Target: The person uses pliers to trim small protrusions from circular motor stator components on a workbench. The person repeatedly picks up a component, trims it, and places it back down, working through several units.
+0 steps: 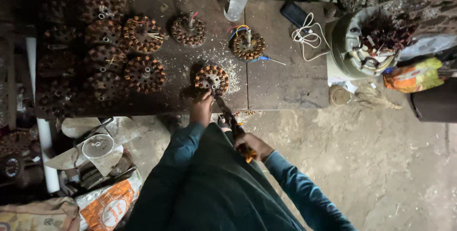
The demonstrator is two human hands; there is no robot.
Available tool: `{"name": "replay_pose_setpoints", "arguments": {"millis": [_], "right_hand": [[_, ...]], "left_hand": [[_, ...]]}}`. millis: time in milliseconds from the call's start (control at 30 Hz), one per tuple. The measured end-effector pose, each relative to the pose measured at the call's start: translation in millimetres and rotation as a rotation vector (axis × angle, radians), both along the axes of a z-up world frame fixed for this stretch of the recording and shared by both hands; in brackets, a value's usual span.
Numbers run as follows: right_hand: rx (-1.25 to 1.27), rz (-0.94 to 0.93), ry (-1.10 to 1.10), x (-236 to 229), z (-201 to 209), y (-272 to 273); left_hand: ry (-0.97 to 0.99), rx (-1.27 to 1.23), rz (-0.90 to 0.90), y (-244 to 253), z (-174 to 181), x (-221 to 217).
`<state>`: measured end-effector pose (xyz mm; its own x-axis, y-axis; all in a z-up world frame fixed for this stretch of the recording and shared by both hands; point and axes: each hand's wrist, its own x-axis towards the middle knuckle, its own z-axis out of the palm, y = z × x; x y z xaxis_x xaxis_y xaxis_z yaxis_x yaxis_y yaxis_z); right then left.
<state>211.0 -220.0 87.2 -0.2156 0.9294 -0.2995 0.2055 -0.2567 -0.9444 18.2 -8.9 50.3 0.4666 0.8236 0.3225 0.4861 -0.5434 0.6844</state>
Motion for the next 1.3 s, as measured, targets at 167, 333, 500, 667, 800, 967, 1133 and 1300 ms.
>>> {"name": "replay_pose_setpoints", "arguments": {"millis": [167,333,500,667,800,967,1133,1300], "right_hand": [[-0.475,-0.41,-0.755,-56,-13,1],[-0.411,-0.495,-0.836,-85,-42,3],[-0.2,-0.565,-0.249,-94,-78,-23],[-0.499,-0.488,0.473,-83,-79,-34],[-0.221,-0.712,-0.042,-107,-77,-16],[-0.343,-0.85,-0.488,-126,-84,20],[-0.402,-0.905,-0.312,-139,-112,18],[-0.401,-0.623,0.499,-127,-131,-12]], "left_hand": [[0.053,-0.044,-0.023,3,0,0],[0.146,-0.114,-0.029,4,2,-1],[0.123,-0.111,-0.084,5,-9,-6],[0.166,-0.164,-0.13,14,-13,-8],[0.135,-0.147,-0.179,19,-17,-8],[0.083,-0.276,-0.179,21,-11,-10],[0.111,-0.173,-0.128,9,-2,-3],[0.076,-0.177,-0.092,7,-7,1]]}}
